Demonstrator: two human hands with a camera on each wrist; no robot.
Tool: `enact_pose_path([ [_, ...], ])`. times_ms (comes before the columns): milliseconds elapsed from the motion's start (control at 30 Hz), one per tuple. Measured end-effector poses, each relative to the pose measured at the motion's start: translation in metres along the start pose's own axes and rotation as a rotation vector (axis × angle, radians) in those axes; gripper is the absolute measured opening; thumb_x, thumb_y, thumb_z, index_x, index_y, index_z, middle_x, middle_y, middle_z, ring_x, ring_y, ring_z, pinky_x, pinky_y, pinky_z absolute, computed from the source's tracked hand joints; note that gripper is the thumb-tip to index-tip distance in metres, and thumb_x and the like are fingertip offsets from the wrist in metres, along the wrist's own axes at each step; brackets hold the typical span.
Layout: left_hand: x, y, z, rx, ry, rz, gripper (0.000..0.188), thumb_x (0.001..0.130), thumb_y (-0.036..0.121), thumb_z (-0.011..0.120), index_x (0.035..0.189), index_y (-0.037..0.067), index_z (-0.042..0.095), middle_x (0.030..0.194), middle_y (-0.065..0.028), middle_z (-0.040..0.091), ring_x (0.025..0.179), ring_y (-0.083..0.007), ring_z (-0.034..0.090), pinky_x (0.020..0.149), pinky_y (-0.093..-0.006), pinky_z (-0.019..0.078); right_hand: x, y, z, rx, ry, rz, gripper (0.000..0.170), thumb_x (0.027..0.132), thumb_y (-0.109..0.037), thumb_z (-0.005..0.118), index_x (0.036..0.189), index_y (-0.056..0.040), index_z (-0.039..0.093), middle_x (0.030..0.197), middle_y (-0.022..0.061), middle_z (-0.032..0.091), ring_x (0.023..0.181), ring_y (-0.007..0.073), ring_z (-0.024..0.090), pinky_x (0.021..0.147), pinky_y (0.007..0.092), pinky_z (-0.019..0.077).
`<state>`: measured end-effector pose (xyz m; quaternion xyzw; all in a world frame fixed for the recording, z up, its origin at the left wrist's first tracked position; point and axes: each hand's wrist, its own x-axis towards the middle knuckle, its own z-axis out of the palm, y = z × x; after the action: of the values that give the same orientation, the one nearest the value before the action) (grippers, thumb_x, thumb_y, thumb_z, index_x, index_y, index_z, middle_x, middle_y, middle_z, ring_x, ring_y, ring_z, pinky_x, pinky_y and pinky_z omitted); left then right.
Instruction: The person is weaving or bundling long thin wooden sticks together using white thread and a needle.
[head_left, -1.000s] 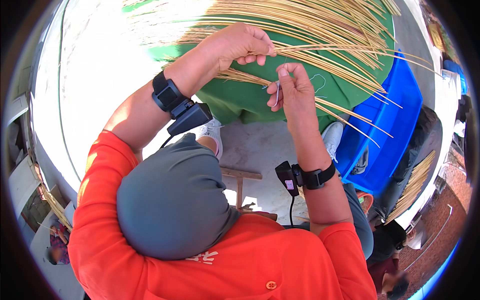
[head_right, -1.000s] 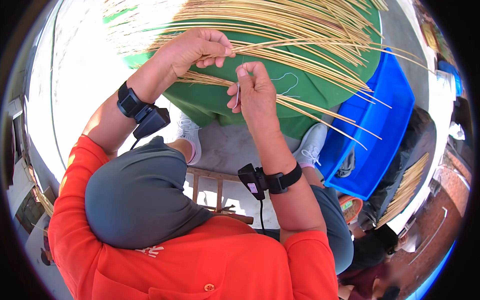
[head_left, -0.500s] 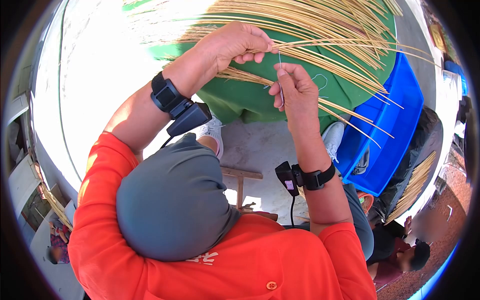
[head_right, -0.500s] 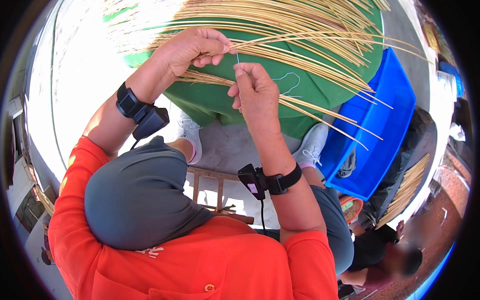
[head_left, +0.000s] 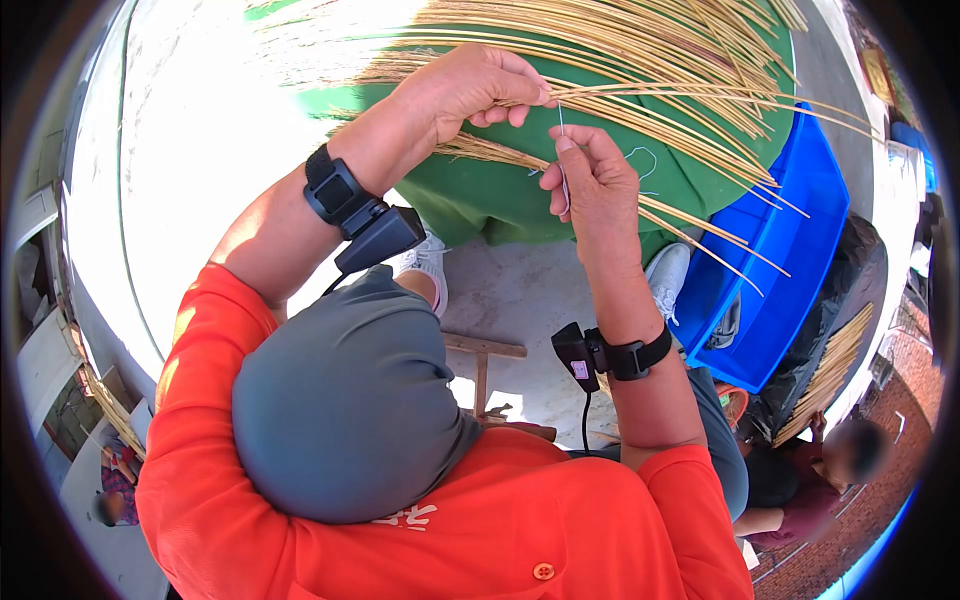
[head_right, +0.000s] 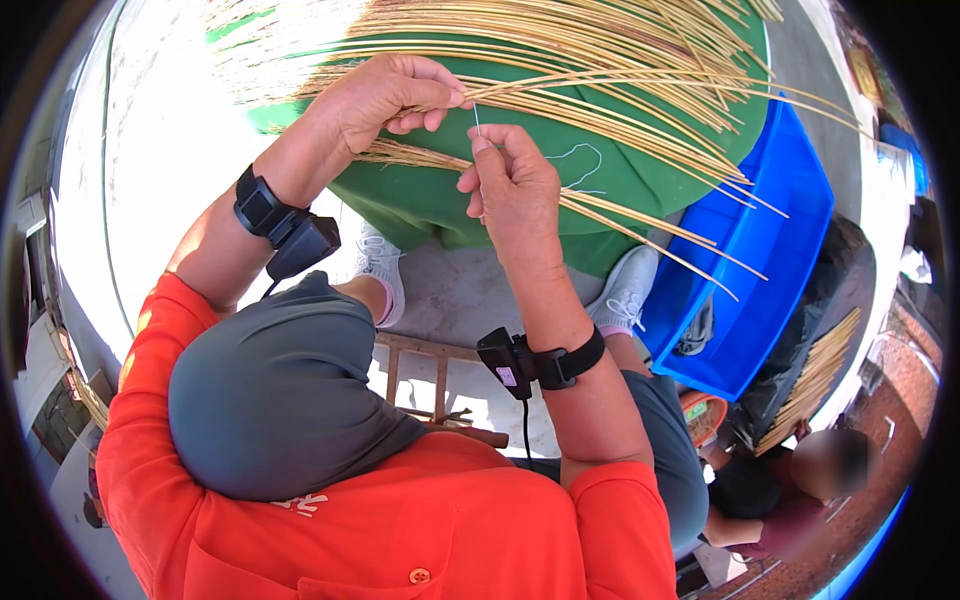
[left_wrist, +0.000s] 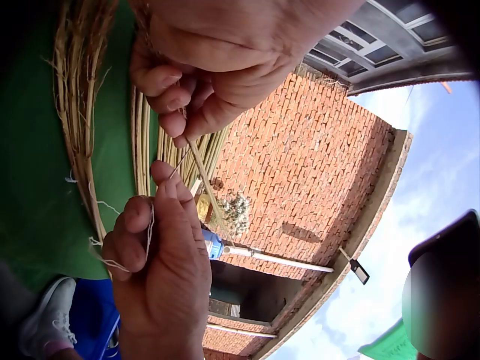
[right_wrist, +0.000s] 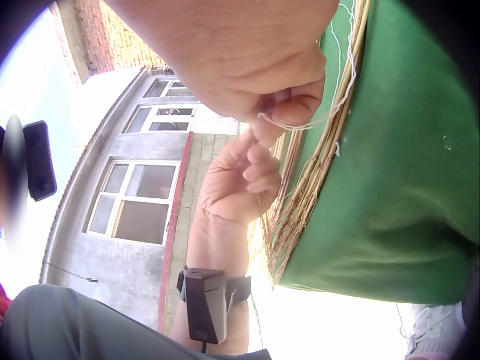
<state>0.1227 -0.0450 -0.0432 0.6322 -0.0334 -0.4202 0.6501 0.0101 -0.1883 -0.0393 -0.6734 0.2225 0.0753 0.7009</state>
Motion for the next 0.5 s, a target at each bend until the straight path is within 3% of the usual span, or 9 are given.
enact_pose_path([
  [333,-0.007,0.000,0.009,0.066,0.066,0.032,0.012,0.077,0.014,0.064,0.083,0.005,0.068,0.056,0.0022,0.053,0.047,-0.0016,0.040,0.042,-0.0168,0.0267,-0.003,0.000,0.004,0.072,-0.004,0.029,0.010,0.090,-0.013,0.051,0.092,-0.0056,0.057,0.054,-0.0002,0.049,0.039,0.0036,0.036,0.035,0.0195,0.0269],
  [400,-0.007,-0.004,0.012,0.141,0.122,0.189,0.012,0.077,0.014,0.064,0.082,0.004,0.068,0.056,0.0025,0.053,0.049,-0.0022,0.040,0.044,-0.0178,0.0276,-0.004,-0.003,0.005,0.098,-0.004,0.046,0.010,0.090,-0.013,0.051,0.092,-0.0059,0.057,0.054,-0.0007,0.048,0.040,0.0033,0.035,0.035,0.0194,0.0258],
  [500,-0.007,-0.006,0.012,0.191,0.128,0.220,0.012,0.077,0.015,0.064,0.082,0.004,0.068,0.056,0.0025,0.053,0.049,-0.0024,0.040,0.045,-0.0182,0.0278,-0.006,-0.003,0.006,0.134,-0.001,0.066,0.009,0.090,-0.014,0.051,0.092,-0.0062,0.056,0.053,-0.0017,0.046,0.040,0.0030,0.034,0.035,0.0191,0.0244],
])
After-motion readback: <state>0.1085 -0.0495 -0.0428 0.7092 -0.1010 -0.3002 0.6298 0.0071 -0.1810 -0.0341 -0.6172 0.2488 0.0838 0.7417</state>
